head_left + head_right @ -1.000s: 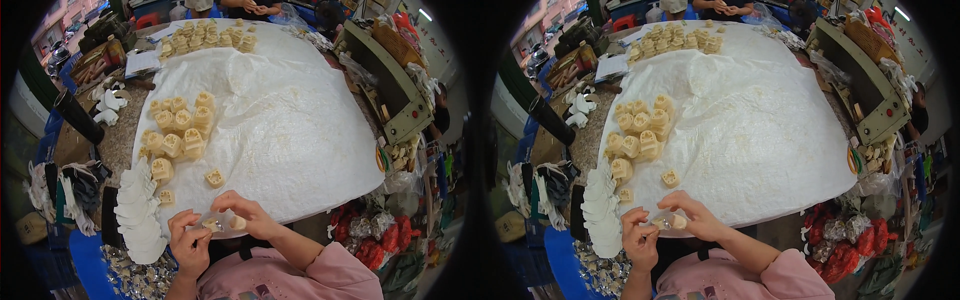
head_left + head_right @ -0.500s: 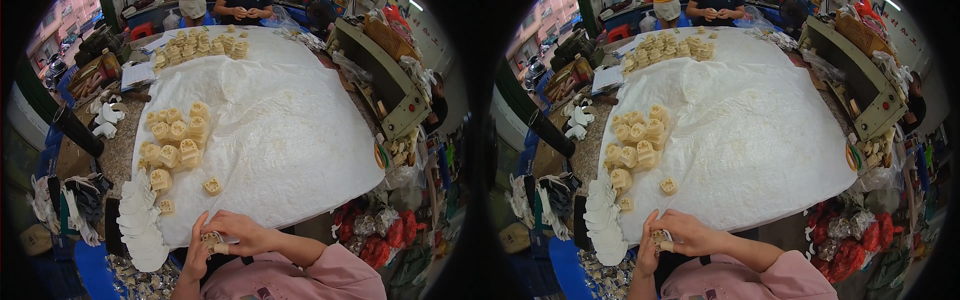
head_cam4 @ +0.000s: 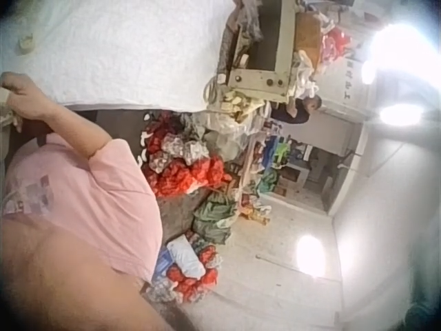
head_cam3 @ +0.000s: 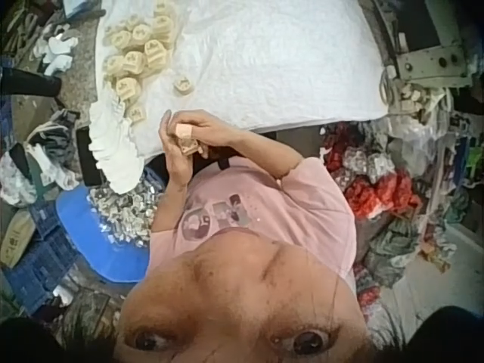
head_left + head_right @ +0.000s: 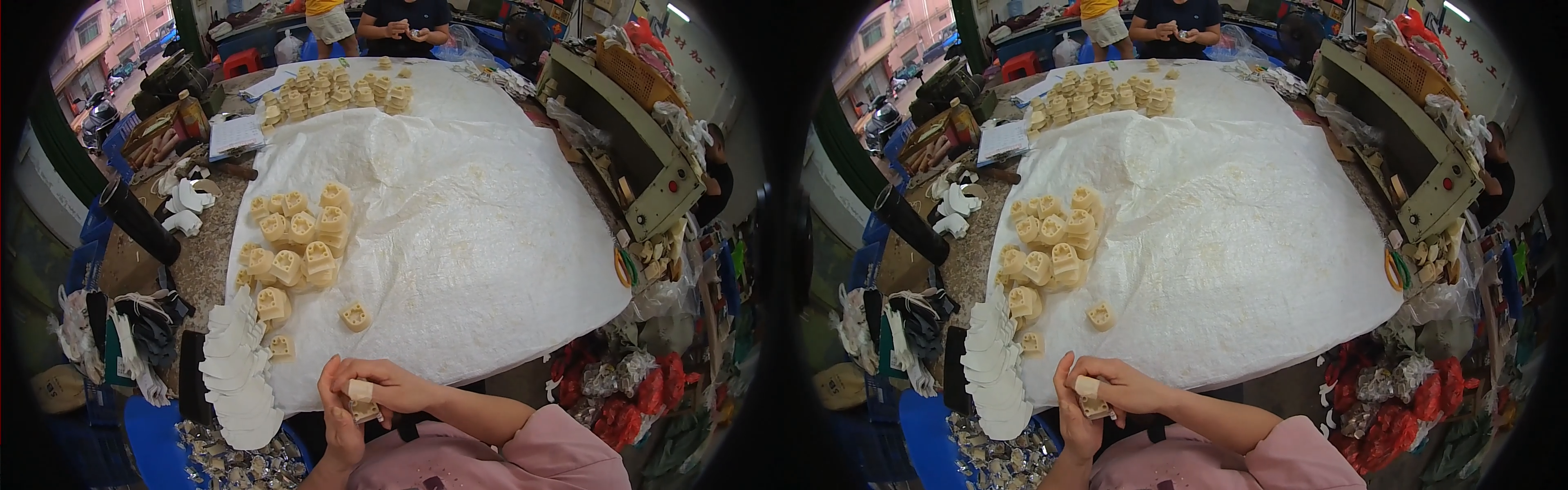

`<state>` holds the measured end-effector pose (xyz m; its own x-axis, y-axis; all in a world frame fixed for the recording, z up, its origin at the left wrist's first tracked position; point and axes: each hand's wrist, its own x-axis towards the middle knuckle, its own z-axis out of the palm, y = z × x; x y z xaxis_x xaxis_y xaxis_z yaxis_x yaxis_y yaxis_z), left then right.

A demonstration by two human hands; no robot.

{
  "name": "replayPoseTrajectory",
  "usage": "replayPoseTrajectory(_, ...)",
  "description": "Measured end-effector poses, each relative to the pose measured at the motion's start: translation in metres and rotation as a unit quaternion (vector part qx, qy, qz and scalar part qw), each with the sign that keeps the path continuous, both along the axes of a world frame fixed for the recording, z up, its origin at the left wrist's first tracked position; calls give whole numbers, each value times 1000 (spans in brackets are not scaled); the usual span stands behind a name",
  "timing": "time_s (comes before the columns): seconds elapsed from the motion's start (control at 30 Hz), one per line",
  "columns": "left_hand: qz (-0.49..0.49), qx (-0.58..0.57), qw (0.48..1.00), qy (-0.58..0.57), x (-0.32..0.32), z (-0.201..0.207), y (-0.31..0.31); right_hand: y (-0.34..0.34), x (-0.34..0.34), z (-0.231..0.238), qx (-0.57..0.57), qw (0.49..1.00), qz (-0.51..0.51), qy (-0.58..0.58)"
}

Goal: Assembling small plastic shoe components with silver inserts.

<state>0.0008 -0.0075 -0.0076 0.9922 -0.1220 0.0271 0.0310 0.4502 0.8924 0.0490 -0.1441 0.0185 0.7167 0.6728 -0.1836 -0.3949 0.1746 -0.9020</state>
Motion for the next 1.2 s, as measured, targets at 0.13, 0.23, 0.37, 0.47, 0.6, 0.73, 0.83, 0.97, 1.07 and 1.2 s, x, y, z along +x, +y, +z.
replayPoseTrajectory(0.13, 57, 197, 974, -96, -4, 9, -7, 5, -11, -17, 69, 993, -41, -84)
replayPoseTrajectory(0.23, 139, 247, 951, -126, -7, 11, -10, 17, -14, -24, 22, 955, -112, -275)
replayPoseTrajectory(0.37, 152, 221, 954, -133, -2, 11, -2, 18, -21, -23, -71, 923, -117, -359)
replayPoseTrajectory(0.47, 88, 121, 987, -59, 2, 24, 0, 26, -32, -23, 72, 964, -162, -196)
replayPoseTrajectory(0.6, 98, -18, 995, 17, 2, 26, -1, 22, -31, -23, 81, 970, -110, -203)
replayPoseTrajectory(0.73, 111, 53, 992, -41, 1, 14, -1, 26, -32, -24, -68, 901, -167, -394)
replayPoseTrajectory(0.83, 70, 9, 997, -22, 5, 18, 1, 20, -22, -28, -63, 914, -159, -369)
replayPoseTrajectory(0.97, 26, 10, 1000, -8, 9, 14, 12, 17, -22, -14, -11, 968, -146, -202)
replayPoseTrajectory(1.07, 22, 205, 978, -22, 11, 11, 24, 3, -4, -9, -180, 852, -229, -435)
replayPoseTrajectory(1.2, 70, 393, 862, -311, 15, 3, 20, 7, 0, 3, -265, 882, -108, -374)
